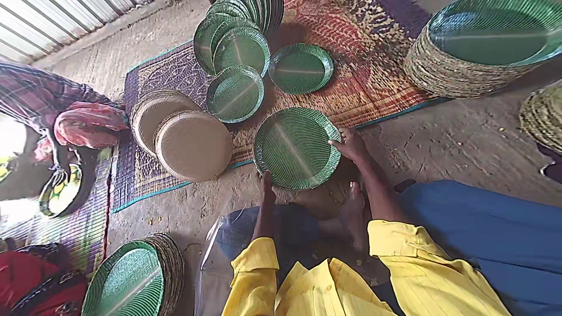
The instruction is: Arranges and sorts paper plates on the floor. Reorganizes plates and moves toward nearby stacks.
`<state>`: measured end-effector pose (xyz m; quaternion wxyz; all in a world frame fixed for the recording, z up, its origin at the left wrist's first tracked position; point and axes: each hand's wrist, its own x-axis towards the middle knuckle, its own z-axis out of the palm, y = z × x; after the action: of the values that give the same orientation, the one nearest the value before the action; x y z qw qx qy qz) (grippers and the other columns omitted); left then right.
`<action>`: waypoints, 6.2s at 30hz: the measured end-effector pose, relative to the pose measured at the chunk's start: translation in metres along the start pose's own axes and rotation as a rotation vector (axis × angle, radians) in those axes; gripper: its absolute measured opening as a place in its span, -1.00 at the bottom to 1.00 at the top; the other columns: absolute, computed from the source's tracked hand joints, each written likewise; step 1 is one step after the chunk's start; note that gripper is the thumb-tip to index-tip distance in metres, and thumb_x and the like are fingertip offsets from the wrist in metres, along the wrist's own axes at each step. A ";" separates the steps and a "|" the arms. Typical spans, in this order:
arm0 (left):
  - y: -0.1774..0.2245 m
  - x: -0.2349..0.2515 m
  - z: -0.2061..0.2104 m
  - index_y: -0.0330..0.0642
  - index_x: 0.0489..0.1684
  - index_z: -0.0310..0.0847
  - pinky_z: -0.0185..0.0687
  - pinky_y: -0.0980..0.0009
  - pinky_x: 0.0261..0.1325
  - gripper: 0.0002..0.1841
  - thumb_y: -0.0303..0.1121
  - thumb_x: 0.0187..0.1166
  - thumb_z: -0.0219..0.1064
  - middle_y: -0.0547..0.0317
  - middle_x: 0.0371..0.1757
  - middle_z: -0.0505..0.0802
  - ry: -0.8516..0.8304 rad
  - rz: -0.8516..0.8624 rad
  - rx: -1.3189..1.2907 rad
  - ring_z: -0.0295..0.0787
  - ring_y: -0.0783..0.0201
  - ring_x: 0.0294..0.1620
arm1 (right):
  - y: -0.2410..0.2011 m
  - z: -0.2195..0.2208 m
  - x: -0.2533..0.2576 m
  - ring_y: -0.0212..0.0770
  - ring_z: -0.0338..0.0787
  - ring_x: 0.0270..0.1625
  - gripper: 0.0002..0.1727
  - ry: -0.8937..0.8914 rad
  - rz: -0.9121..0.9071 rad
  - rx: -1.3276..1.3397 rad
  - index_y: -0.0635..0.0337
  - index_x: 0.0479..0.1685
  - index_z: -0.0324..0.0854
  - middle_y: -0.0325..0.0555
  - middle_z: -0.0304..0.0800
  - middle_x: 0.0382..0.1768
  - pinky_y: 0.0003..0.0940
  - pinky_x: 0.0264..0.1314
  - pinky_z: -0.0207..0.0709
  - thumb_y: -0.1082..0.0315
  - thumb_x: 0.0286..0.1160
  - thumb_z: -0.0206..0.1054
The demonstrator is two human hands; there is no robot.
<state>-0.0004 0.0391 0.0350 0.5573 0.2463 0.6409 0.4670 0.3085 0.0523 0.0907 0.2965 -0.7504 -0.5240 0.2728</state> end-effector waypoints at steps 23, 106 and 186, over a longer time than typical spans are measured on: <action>0.003 -0.018 0.013 -0.27 0.56 0.36 0.55 -0.05 0.30 -0.55 -0.25 0.79 0.07 -0.22 0.42 0.65 -0.122 -0.225 -0.169 0.60 -0.03 0.32 | 0.016 0.045 -0.030 0.07 0.40 0.67 -0.17 -0.045 0.580 0.687 0.34 0.70 0.29 0.26 0.39 0.65 0.14 0.67 0.25 0.10 0.50 0.52; 0.183 0.065 -0.436 -0.15 0.76 0.12 0.54 -0.10 0.47 -0.41 -0.12 0.81 0.10 -0.20 0.66 0.43 0.746 0.514 -0.753 0.49 -0.09 0.57 | -0.020 0.011 -0.037 -0.34 0.88 -0.32 -0.36 0.085 0.241 1.311 -0.09 -0.02 0.64 -0.37 0.91 -0.30 -0.38 -0.28 0.76 -0.08 0.91 -0.43; 0.011 0.045 -0.035 -0.49 0.46 0.54 0.52 -0.09 0.52 -0.59 -0.39 0.79 0.11 -0.42 0.28 0.78 -0.659 0.424 1.145 0.76 -0.22 0.34 | 0.013 -0.047 -0.006 -0.35 0.62 -0.47 -0.79 0.407 0.474 1.533 0.06 0.05 0.51 -0.21 0.68 -0.27 -0.47 -0.48 0.52 0.17 0.78 0.08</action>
<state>-0.0473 0.0706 0.0204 0.4017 0.7505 0.5219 0.0551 0.3486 0.0360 0.1134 0.7497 -0.4654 0.0431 0.4685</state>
